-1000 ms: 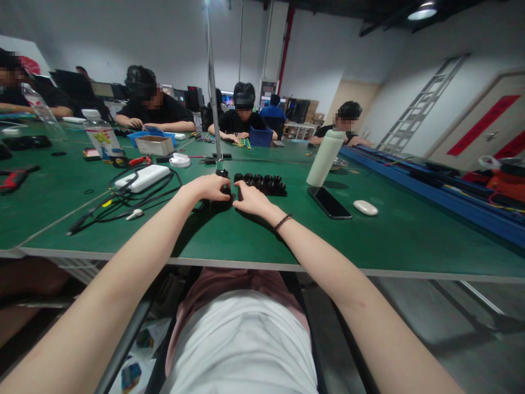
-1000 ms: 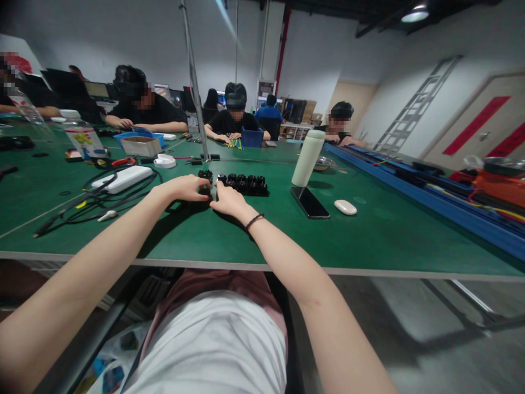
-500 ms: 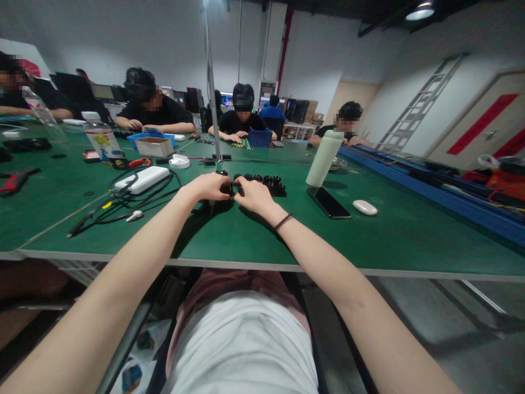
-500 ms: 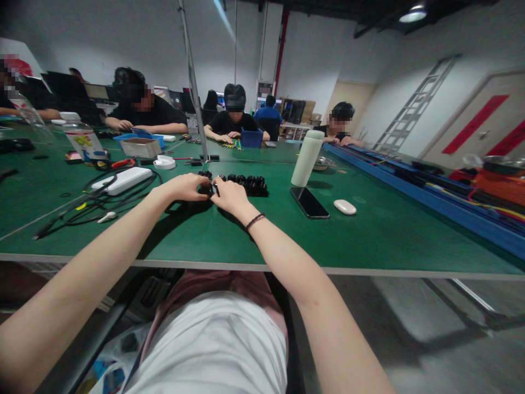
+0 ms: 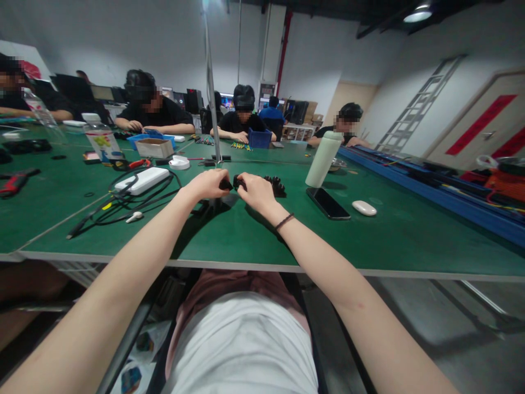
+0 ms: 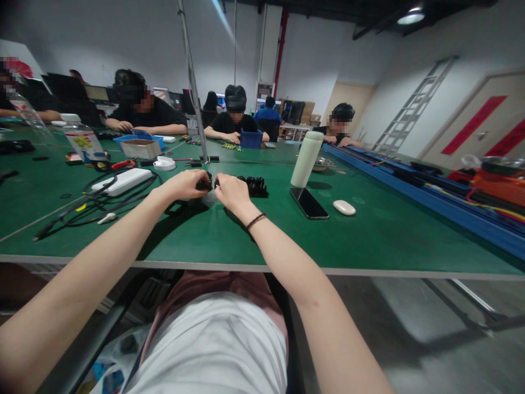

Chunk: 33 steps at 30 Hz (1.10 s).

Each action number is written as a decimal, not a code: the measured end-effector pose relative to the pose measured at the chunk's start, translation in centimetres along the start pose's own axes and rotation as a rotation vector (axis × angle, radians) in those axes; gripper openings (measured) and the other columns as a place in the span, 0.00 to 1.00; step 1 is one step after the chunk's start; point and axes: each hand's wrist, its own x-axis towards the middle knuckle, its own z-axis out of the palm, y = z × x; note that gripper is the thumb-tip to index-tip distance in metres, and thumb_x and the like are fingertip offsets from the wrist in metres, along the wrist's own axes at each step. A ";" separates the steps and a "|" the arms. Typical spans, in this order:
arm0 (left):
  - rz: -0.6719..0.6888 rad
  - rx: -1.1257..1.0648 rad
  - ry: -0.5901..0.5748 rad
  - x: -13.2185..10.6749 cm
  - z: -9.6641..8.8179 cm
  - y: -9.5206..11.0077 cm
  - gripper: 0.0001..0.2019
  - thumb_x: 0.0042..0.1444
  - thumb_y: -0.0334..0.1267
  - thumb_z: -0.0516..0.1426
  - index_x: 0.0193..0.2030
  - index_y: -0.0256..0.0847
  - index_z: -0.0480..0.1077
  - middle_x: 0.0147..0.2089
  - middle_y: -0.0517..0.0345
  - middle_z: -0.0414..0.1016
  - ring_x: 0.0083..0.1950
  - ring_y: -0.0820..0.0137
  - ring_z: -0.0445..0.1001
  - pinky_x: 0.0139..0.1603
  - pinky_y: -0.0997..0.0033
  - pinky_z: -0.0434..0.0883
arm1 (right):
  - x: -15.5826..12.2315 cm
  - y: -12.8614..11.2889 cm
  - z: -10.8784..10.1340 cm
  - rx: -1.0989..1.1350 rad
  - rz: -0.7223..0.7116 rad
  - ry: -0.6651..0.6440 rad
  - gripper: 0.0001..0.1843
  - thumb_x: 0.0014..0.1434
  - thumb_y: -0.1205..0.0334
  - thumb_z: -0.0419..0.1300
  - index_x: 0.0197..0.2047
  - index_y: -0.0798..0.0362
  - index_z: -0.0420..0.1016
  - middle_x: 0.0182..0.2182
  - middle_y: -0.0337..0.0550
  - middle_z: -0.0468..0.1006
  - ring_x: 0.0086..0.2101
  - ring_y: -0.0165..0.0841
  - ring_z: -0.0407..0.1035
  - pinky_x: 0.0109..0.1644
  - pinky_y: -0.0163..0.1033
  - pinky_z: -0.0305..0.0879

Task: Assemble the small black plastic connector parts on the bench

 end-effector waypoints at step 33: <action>-0.077 0.076 -0.066 -0.1 -0.3 0.6 0.20 0.49 0.47 0.55 0.48 0.40 0.69 0.48 0.47 0.74 0.48 0.56 0.75 0.45 0.63 0.70 | 0.1 0.1 1.3 0.174 0.039 -0.120 0.15 0.62 0.67 0.51 0.49 0.56 0.74 0.47 0.52 0.79 0.48 0.38 0.73 0.53 0.37 0.64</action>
